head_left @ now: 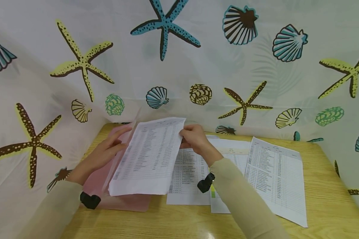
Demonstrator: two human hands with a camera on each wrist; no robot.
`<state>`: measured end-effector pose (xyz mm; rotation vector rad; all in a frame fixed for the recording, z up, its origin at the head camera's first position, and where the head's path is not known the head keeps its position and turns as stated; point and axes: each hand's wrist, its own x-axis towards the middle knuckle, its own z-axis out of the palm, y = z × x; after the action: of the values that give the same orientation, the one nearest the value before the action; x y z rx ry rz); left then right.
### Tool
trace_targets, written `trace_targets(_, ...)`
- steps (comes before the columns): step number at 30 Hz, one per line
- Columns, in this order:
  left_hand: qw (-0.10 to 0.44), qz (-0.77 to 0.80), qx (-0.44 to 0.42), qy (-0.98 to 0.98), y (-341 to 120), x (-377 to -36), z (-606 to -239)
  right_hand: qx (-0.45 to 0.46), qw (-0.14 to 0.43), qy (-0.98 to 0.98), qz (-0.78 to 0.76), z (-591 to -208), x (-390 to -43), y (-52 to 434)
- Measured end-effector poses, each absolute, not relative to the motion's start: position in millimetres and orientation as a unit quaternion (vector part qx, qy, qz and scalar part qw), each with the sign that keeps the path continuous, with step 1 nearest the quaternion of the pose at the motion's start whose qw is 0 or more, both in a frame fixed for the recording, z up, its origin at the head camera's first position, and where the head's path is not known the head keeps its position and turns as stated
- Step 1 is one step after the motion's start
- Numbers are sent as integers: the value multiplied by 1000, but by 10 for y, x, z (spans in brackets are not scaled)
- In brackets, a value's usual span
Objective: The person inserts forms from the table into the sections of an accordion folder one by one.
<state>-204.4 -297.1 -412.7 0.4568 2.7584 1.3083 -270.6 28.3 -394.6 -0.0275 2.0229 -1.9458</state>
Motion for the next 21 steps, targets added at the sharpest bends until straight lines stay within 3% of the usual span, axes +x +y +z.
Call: trace_targets(21,32,434,155,887,-2974,-2041,-4114,-2,152,705,-692,-3990,-2702,-53)
